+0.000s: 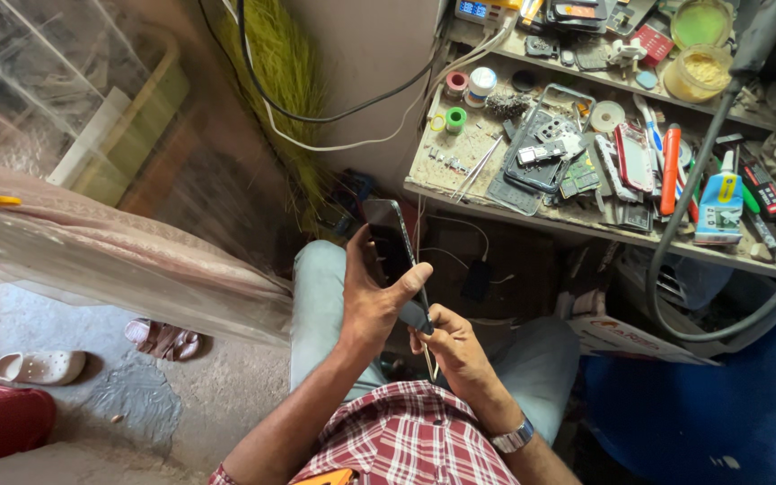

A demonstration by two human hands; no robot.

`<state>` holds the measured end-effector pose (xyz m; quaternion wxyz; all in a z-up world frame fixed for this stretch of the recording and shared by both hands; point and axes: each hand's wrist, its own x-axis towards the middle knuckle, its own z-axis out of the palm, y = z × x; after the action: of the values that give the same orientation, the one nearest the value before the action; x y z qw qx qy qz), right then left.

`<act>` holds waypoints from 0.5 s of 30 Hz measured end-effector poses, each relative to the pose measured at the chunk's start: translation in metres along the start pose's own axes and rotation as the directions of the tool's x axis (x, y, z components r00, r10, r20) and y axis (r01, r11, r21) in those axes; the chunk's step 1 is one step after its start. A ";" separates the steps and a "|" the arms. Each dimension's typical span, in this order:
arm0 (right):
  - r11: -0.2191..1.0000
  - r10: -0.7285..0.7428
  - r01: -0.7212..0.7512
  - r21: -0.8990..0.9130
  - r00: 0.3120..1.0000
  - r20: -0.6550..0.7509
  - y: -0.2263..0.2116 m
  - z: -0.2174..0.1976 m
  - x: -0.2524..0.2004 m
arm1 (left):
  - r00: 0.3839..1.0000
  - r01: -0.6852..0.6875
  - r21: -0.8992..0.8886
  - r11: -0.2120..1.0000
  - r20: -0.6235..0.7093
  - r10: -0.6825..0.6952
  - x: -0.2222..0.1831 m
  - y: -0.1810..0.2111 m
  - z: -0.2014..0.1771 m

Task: The person handles a disassembled smartphone, inspecting the internal components and battery. They then pick up a small circuit board and examine it, followed by handling a feature phone and connecting a charging cable to it.

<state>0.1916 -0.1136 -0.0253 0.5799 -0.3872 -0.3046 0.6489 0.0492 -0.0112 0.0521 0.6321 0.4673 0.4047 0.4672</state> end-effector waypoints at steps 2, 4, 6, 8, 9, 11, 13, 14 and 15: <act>1.000 -0.003 0.003 -0.015 1.000 0.000 0.000 0.000 -0.001 | 1.000 0.002 0.006 1.000 0.002 -0.002 0.000 0.000 -0.001; 1.000 -0.001 0.001 -0.008 1.000 -0.001 0.000 0.001 0.000 | 1.000 -0.006 -0.006 1.000 0.009 0.006 -0.001 0.000 -0.001; 1.000 0.002 -0.002 -0.003 1.000 -0.004 -0.001 0.001 0.000 | 1.000 -0.006 0.001 1.000 0.006 0.006 -0.001 0.000 0.000; 1.000 0.006 -0.006 0.000 1.000 -0.011 0.000 0.001 0.000 | 1.000 -0.009 0.001 1.000 0.002 0.009 -0.001 -0.001 0.000; 1.000 0.002 -0.002 -0.001 1.000 -0.008 0.000 0.001 0.000 | 1.000 -0.011 -0.001 1.000 0.001 0.011 -0.001 -0.001 -0.001; 1.000 -0.007 0.007 -0.005 1.000 -0.004 0.000 0.001 0.000 | 1.000 -0.017 -0.011 1.000 0.002 0.017 -0.001 -0.001 -0.001; 1.000 -0.013 0.013 0.002 1.000 0.004 0.001 0.000 -0.001 | 1.000 -0.024 -0.024 0.999 0.007 0.024 -0.002 -0.001 -0.001; 1.000 -0.015 0.015 0.005 1.000 0.009 0.001 0.000 -0.001 | 1.000 -0.018 -0.012 1.000 0.003 0.018 -0.002 -0.002 -0.001; 1.000 -0.016 0.016 -0.007 1.000 0.006 0.001 0.000 -0.001 | 1.000 -0.012 -0.001 1.000 0.000 0.012 -0.002 -0.002 -0.001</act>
<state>0.1916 -0.1149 -0.0261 0.5829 -0.3849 -0.3119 0.6441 0.0485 -0.0130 0.0502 0.6294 0.4697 0.4017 0.4710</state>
